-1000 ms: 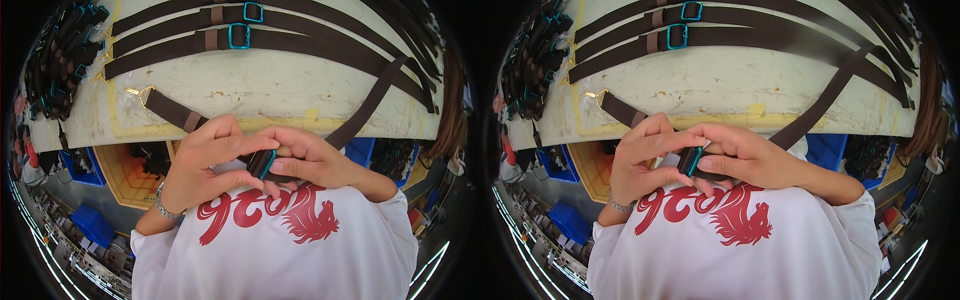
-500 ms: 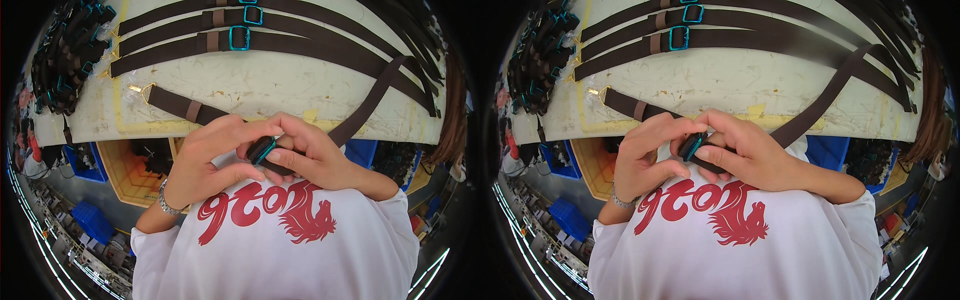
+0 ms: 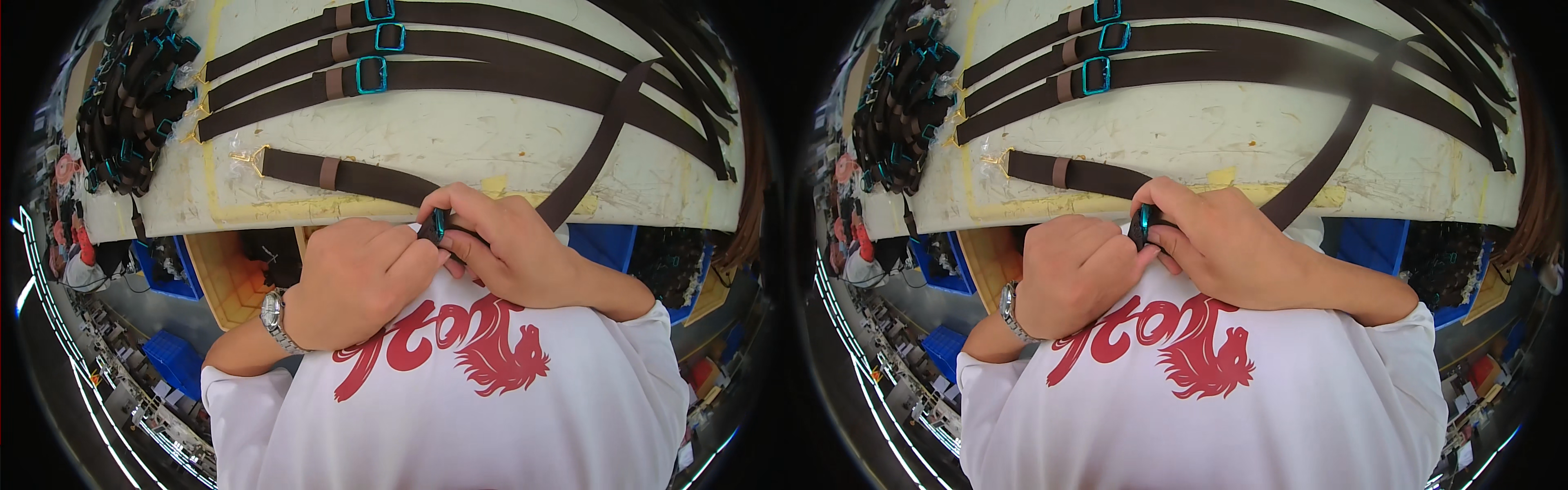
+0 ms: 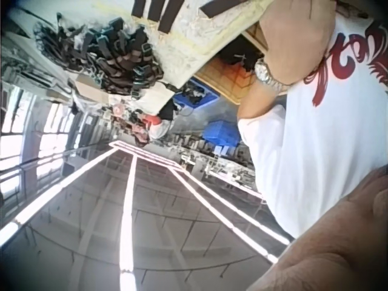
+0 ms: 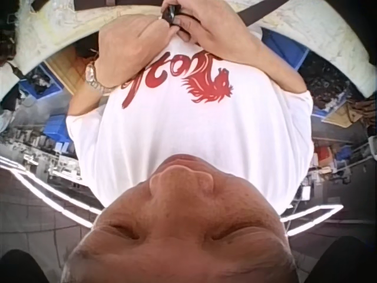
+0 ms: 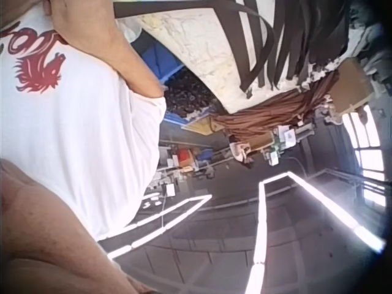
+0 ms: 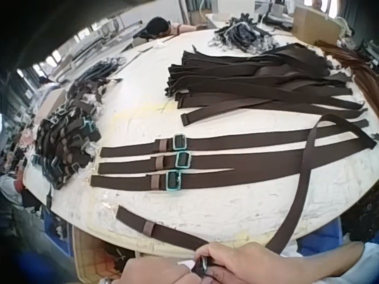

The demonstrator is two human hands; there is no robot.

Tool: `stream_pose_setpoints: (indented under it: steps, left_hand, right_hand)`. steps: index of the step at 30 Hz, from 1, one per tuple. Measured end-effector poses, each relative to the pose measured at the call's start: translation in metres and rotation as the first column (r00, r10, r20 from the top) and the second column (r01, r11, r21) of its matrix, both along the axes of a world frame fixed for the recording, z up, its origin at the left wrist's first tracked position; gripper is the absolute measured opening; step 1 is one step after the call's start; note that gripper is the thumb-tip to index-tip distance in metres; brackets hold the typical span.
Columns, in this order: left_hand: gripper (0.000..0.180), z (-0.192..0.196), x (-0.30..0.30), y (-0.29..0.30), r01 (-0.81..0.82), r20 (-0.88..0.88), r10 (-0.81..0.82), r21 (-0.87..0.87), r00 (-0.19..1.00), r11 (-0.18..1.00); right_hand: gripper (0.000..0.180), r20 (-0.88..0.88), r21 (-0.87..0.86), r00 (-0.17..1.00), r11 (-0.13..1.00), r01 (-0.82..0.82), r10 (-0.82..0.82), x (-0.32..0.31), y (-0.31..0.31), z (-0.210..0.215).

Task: The person repeatedly picks up brown fabric straps and teal plastic buckles from a workbench, threads the strap ends through the buckles, and folds the strap back to secure it. The person places the assembled straps in a neat row on the table and continues the process with additional straps and buckles.

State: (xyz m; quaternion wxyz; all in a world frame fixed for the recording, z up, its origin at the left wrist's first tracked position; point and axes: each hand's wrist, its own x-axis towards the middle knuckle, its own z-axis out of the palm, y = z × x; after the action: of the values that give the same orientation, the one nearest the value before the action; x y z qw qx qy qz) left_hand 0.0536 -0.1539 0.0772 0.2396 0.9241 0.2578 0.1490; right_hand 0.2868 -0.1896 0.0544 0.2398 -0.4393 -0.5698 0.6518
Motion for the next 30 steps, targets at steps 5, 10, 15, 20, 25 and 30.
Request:
stream_pose_setpoints:
  steps: [5,10,15,20,25,30]
  left_hand:
    - [0.026,0.007,0.001,0.011,-0.082,0.077,0.111,-0.307,0.991,0.948]
    - [0.023,0.008,-0.003,0.007,-0.022,0.087,0.036,-0.16,0.996,0.987]
    - [0.025,0.003,-0.024,0.024,-0.061,0.198,0.077,-0.084,0.977,0.995]
    - [0.021,0.009,-0.028,0.018,-0.389,0.597,0.595,-0.45,0.538,0.804]
    - [0.038,0.007,-0.006,0.024,-0.012,0.682,0.473,-0.564,0.558,0.826]
    - [0.038,0.043,-0.007,0.04,0.188,0.72,0.379,-0.572,0.581,0.799]
  right_hand:
    - [0.029,-0.128,0.009,0.992,1.0,0.0,0.001,0.004,-0.003,-0.002]
    - [0.029,-0.116,-0.045,0.992,0.997,-0.062,0.057,0.006,0.001,0.002]
    - [0.027,-0.137,0.108,0.99,0.994,0.021,-0.006,0.004,-0.003,0.002]
    - [0.027,-0.081,0.018,0.992,0.995,0.102,-0.1,0.004,0.005,0.009]
    - [0.04,-0.091,0.268,0.993,0.958,0.098,-0.076,-0.011,0.02,0.017]
    - [0.045,0.161,0.767,0.98,0.64,-0.049,-0.117,-0.001,0.07,0.03]
